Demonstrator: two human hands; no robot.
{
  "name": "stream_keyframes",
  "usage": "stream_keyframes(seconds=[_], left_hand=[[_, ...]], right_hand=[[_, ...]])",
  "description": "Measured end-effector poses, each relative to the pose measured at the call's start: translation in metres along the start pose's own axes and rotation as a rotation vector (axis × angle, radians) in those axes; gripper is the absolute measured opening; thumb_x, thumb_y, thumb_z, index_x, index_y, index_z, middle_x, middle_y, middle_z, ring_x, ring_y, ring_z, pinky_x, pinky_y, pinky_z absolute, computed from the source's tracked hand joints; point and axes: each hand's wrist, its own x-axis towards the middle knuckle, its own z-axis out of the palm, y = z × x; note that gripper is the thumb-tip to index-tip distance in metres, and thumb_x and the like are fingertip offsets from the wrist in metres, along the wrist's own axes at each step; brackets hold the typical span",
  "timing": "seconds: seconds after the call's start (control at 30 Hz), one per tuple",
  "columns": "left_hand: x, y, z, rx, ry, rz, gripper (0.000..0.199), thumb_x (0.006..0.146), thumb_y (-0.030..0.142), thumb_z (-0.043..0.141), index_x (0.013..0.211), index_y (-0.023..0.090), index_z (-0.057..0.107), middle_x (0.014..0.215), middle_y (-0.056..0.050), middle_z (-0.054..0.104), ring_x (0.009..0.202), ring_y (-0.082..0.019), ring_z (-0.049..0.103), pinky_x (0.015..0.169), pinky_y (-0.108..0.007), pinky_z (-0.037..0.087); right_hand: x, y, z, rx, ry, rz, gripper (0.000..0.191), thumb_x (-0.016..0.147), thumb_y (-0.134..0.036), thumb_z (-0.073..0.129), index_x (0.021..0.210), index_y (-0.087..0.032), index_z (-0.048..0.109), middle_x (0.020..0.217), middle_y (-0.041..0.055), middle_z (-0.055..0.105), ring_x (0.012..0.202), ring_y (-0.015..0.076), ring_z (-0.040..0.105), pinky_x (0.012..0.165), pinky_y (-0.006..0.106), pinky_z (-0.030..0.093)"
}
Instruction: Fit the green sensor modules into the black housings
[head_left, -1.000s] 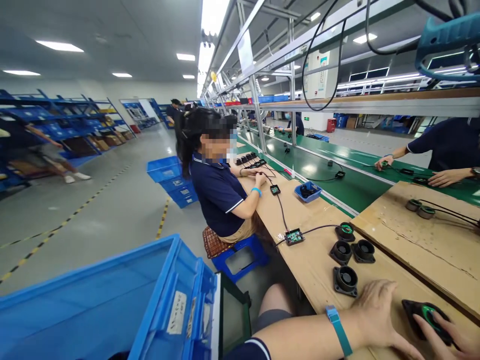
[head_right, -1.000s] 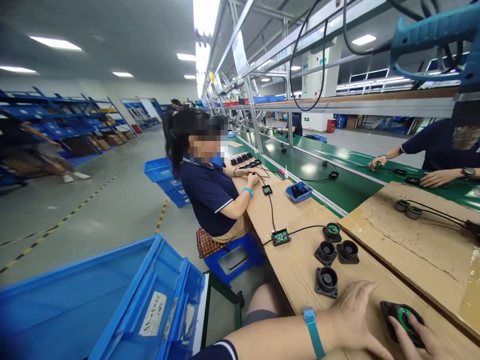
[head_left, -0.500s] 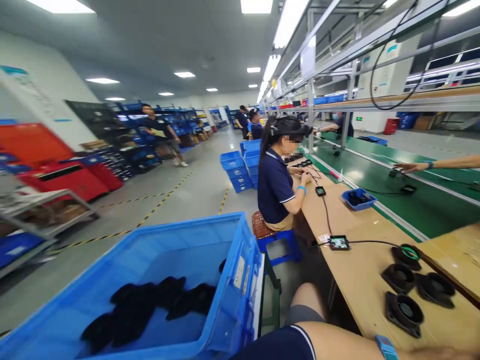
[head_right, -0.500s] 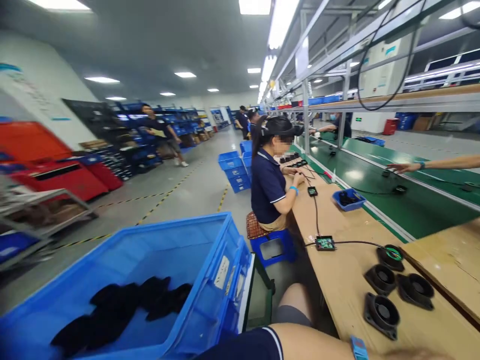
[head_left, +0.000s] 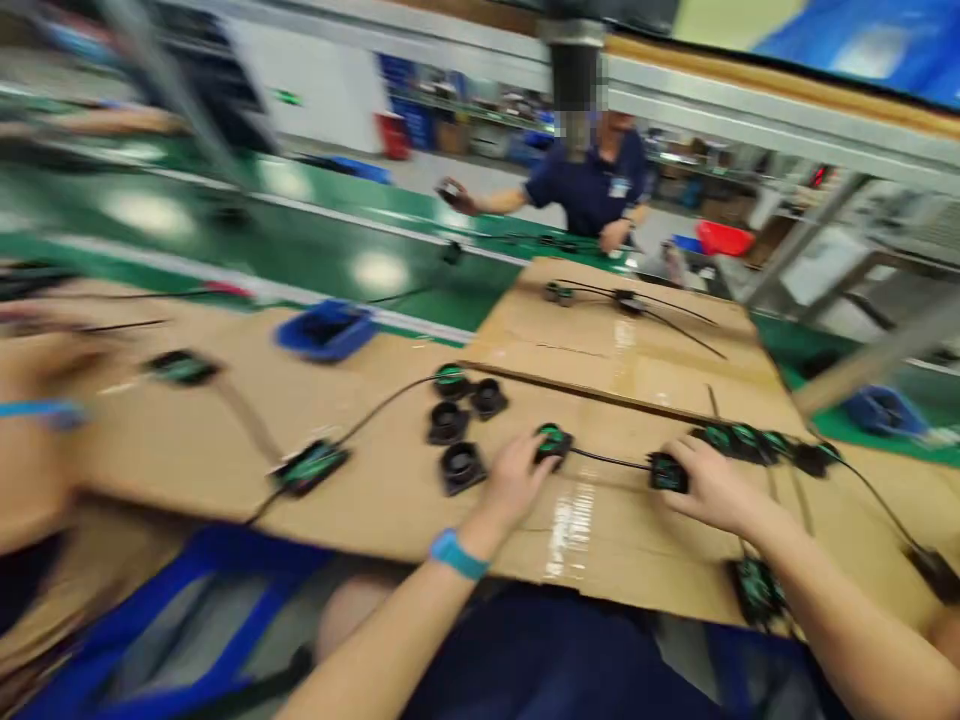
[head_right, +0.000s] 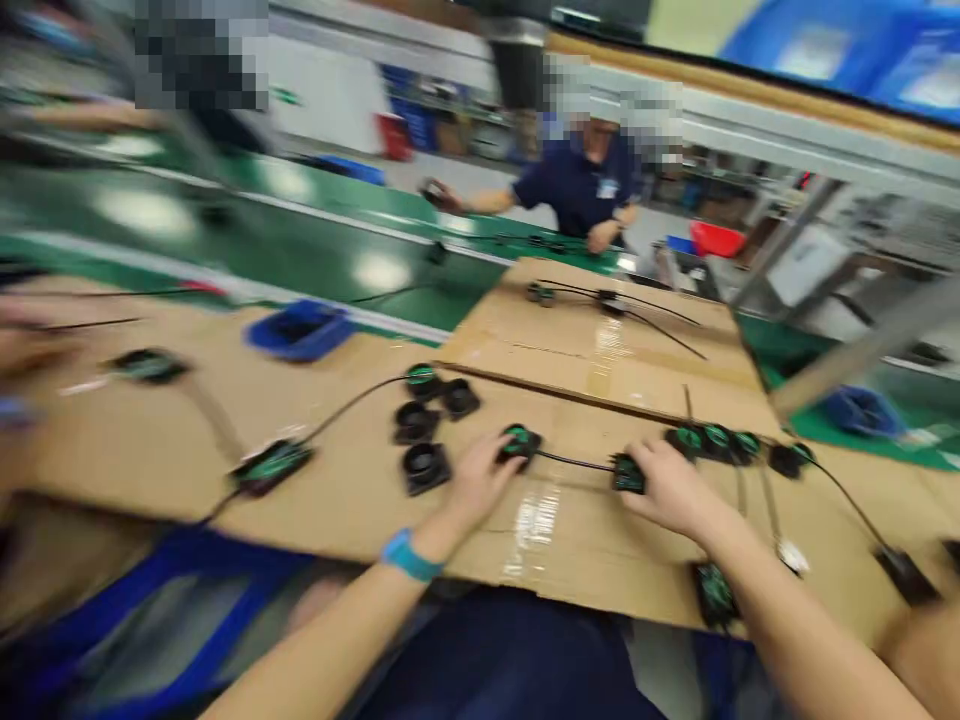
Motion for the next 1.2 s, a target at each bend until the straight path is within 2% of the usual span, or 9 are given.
stream_keyframes(seconds=[0.13,0.27,0.43,0.57,0.67,0.8,0.97,1.07,1.2], left_hand=[[0.01,-0.02,0.01,0.03,-0.075,0.077,0.029,0.094,0.04,0.059,0.115,0.02,0.059,0.117,-0.012,0.067,0.115,-0.029,0.064,0.104,-0.053,0.053],[0.024,-0.007,0.022,0.015,-0.214,0.212,0.028,0.094,0.039,0.057,0.116,0.021,0.058,0.119,-0.012,0.067,0.115,-0.029,0.065,0.104,-0.05,0.053],[0.06,0.017,0.083,-0.087,-0.419,0.296,0.032,0.093,0.035,0.056,0.123,0.023,0.055,0.121,-0.01,0.069,0.111,-0.028,0.068,0.097,-0.048,0.057],[0.052,0.051,0.11,-0.091,-0.361,0.312,0.05,0.093,0.027,0.055,0.141,0.019,0.042,0.134,-0.015,0.062,0.123,-0.032,0.062,0.103,-0.054,0.054],[0.027,0.058,0.073,-0.047,-0.254,0.38,0.063,0.094,0.028,0.056,0.151,0.022,0.03,0.148,-0.016,0.051,0.137,-0.033,0.051,0.11,-0.056,0.048],[0.006,0.024,-0.024,0.109,0.016,0.38,0.059,0.092,0.029,0.062,0.146,0.028,0.039,0.15,-0.013,0.048,0.143,-0.034,0.043,0.114,-0.057,0.044],[-0.01,-0.052,-0.112,0.291,0.368,0.043,0.047,0.092,0.047,0.056,0.129,0.019,0.053,0.133,-0.017,0.06,0.124,-0.036,0.059,0.104,-0.056,0.05],[-0.015,-0.076,-0.115,0.189,0.299,-0.237,0.049,0.094,0.057,0.048,0.121,0.018,0.056,0.103,-0.01,0.07,0.089,-0.026,0.071,0.077,-0.04,0.062],[-0.018,-0.083,-0.102,0.133,0.246,-0.304,0.058,0.084,0.067,0.055,0.12,0.021,0.06,0.099,-0.008,0.071,0.089,-0.028,0.071,0.082,-0.042,0.062]], right_hand=[[-0.039,-0.024,-0.017,0.04,-0.228,0.214,0.041,0.081,-0.037,0.072,0.118,-0.02,0.063,0.102,0.0071,0.066,0.094,0.0236,0.065,0.084,0.032,0.051],[-0.071,-0.038,0.014,-0.041,-0.335,0.357,0.039,0.084,-0.045,0.07,0.109,-0.016,0.065,0.099,0.0112,0.069,0.09,0.0272,0.067,0.079,0.034,0.051],[-0.096,-0.023,0.046,-0.206,-0.308,0.523,0.043,0.075,-0.043,0.076,0.101,-0.01,0.067,0.097,0.0166,0.07,0.096,0.032,0.065,0.085,0.038,0.051],[-0.099,-0.012,0.043,-0.237,-0.275,0.624,0.037,0.075,-0.038,0.075,0.097,-0.009,0.068,0.095,0.0167,0.07,0.096,0.0316,0.065,0.09,0.038,0.051],[-0.105,-0.006,0.034,-0.24,-0.244,0.717,0.034,0.077,-0.038,0.075,0.095,-0.01,0.068,0.098,0.018,0.07,0.1,0.0339,0.064,0.091,0.04,0.05],[-0.097,0.028,0.021,-0.12,-0.192,0.712,0.037,0.082,-0.049,0.07,0.097,-0.015,0.068,0.099,0.0146,0.069,0.096,0.032,0.066,0.085,0.04,0.051],[0.014,0.073,0.01,-0.052,-0.009,0.354,0.041,0.092,-0.052,0.057,0.111,-0.017,0.067,0.113,0.0144,0.067,0.109,0.0296,0.062,0.095,0.039,0.047],[0.126,0.081,0.017,-0.124,-0.004,0.233,0.036,0.096,-0.042,0.055,0.118,-0.016,0.064,0.118,0.0142,0.066,0.113,0.028,0.06,0.098,0.038,0.045],[0.274,0.085,0.039,-0.264,0.018,0.193,0.043,0.091,-0.031,0.062,0.13,-0.014,0.059,0.137,0.0172,0.058,0.13,0.0309,0.05,0.107,0.042,0.037]])
